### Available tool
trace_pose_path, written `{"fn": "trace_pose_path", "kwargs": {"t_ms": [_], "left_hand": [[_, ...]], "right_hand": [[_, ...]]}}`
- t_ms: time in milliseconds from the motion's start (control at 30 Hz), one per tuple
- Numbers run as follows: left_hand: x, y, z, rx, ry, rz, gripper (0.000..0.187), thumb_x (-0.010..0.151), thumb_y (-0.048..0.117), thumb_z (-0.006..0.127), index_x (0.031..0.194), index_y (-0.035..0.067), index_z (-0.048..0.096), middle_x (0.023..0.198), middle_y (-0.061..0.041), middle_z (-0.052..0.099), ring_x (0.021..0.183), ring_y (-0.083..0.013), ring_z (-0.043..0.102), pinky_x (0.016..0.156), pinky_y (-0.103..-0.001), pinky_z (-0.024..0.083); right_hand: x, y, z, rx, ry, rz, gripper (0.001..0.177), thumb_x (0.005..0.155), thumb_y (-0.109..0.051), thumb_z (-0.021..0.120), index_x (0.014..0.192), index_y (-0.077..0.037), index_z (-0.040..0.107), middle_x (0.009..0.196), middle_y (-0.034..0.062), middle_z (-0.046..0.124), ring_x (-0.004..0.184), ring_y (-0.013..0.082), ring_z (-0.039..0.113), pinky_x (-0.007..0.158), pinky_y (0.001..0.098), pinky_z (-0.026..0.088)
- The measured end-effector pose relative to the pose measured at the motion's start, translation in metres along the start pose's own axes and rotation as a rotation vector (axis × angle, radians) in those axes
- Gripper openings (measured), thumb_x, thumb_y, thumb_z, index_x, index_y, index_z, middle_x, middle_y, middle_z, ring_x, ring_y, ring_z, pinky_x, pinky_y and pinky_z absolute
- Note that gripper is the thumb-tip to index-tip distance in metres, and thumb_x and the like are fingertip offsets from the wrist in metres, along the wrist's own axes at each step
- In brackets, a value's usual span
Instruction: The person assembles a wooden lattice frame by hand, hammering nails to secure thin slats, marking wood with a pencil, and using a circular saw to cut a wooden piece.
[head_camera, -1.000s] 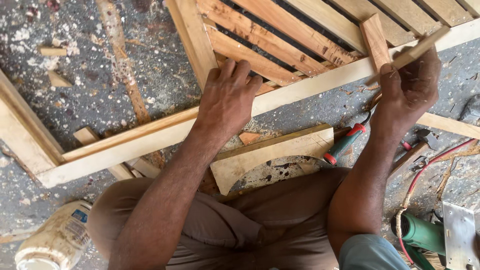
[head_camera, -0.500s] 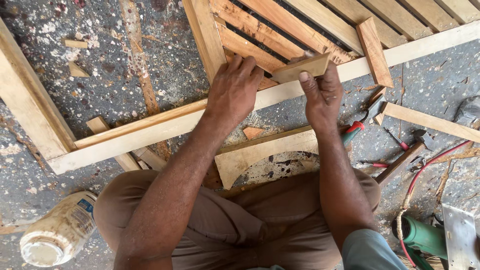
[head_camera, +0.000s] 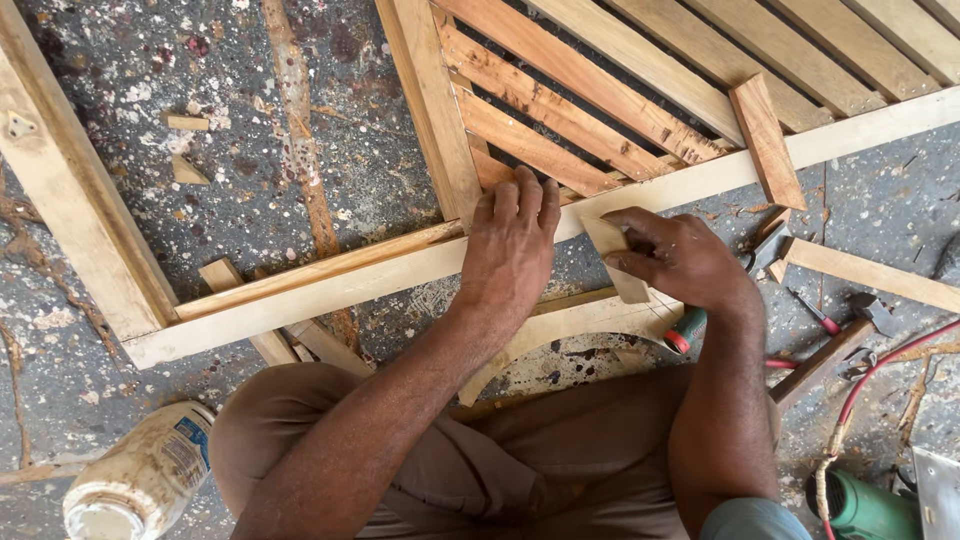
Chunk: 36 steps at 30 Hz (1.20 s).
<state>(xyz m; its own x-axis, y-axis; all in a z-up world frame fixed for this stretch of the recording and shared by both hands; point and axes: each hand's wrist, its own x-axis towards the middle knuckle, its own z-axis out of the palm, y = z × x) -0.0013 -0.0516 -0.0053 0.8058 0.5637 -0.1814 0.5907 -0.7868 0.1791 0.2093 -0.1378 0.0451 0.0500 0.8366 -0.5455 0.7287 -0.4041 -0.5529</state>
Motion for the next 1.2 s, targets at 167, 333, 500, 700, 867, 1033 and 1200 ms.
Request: {"fn": "trace_pose_path", "kwargs": {"t_ms": [167,333,500,700,867,1033,1200], "left_hand": [[0.009,-0.007,0.010,-0.122,-0.005,0.004,0.046,0.094,0.011,0.064,0.138,0.002,0.060,0.134,-0.024,0.054,0.111,-0.0311,0.056,0.092,-0.047,0.057],[0.014,-0.027,0.015,-0.261,0.054,0.063,0.042,0.088,0.001,0.067,0.129,0.007,0.069,0.127,-0.017,0.057,0.113,-0.0297,0.055,0.092,-0.046,0.057],[0.017,-0.040,0.017,-0.263,0.081,0.084,0.037,0.092,0.004,0.066,0.128,0.011,0.070,0.122,-0.011,0.056,0.109,-0.0244,0.054,0.092,-0.044,0.056],[0.015,-0.038,0.016,-0.141,0.151,0.098,0.036,0.096,0.007,0.062,0.130,0.016,0.071,0.116,-0.008,0.052,0.107,-0.0238,0.051,0.086,-0.041,0.055],[0.016,-0.038,0.018,-0.140,0.142,0.098,0.035,0.095,0.007,0.062,0.128,0.013,0.071,0.114,-0.009,0.054,0.106,-0.0224,0.052,0.085,-0.040,0.056],[0.015,-0.034,0.014,-0.135,0.156,0.077,0.030,0.096,0.011,0.063,0.124,0.009,0.072,0.109,-0.010,0.054,0.103,-0.0226,0.054,0.082,-0.040,0.058],[0.017,-0.031,0.010,-0.157,0.095,0.067,0.028,0.096,0.009,0.063,0.122,0.005,0.072,0.106,-0.011,0.054,0.099,-0.0211,0.055,0.080,-0.039,0.058]], "right_hand": [[-0.003,0.004,-0.002,0.227,0.012,0.045,0.041,0.090,-0.018,0.074,0.128,-0.005,0.065,0.093,0.0131,0.080,0.080,0.0202,0.079,0.070,0.0355,0.067],[-0.005,0.008,-0.003,0.374,0.334,0.111,0.031,0.096,-0.011,0.073,0.123,0.000,0.063,0.108,0.0182,0.077,0.102,0.0206,0.077,0.090,0.0361,0.064],[0.002,0.020,0.016,0.653,0.595,-0.077,0.028,0.103,-0.003,0.074,0.125,0.000,0.057,0.110,0.0174,0.074,0.105,0.0178,0.074,0.094,0.0327,0.062],[0.014,0.023,0.038,0.744,0.751,-0.315,0.027,0.108,0.001,0.071,0.124,-0.004,0.050,0.106,0.0138,0.072,0.103,0.0171,0.074,0.086,0.0278,0.062],[0.010,0.010,0.037,0.639,0.668,-0.289,0.026,0.109,-0.002,0.070,0.128,-0.001,0.053,0.108,0.0170,0.073,0.107,0.0208,0.075,0.094,0.0343,0.066],[0.004,0.011,0.019,0.311,0.529,-0.168,0.024,0.106,-0.006,0.071,0.126,0.001,0.059,0.107,0.0213,0.076,0.103,0.0259,0.078,0.088,0.0372,0.067],[0.014,0.028,0.029,0.638,0.725,-0.272,0.022,0.110,-0.005,0.069,0.126,-0.002,0.054,0.108,0.0182,0.074,0.101,0.0226,0.077,0.085,0.0364,0.069]]}}
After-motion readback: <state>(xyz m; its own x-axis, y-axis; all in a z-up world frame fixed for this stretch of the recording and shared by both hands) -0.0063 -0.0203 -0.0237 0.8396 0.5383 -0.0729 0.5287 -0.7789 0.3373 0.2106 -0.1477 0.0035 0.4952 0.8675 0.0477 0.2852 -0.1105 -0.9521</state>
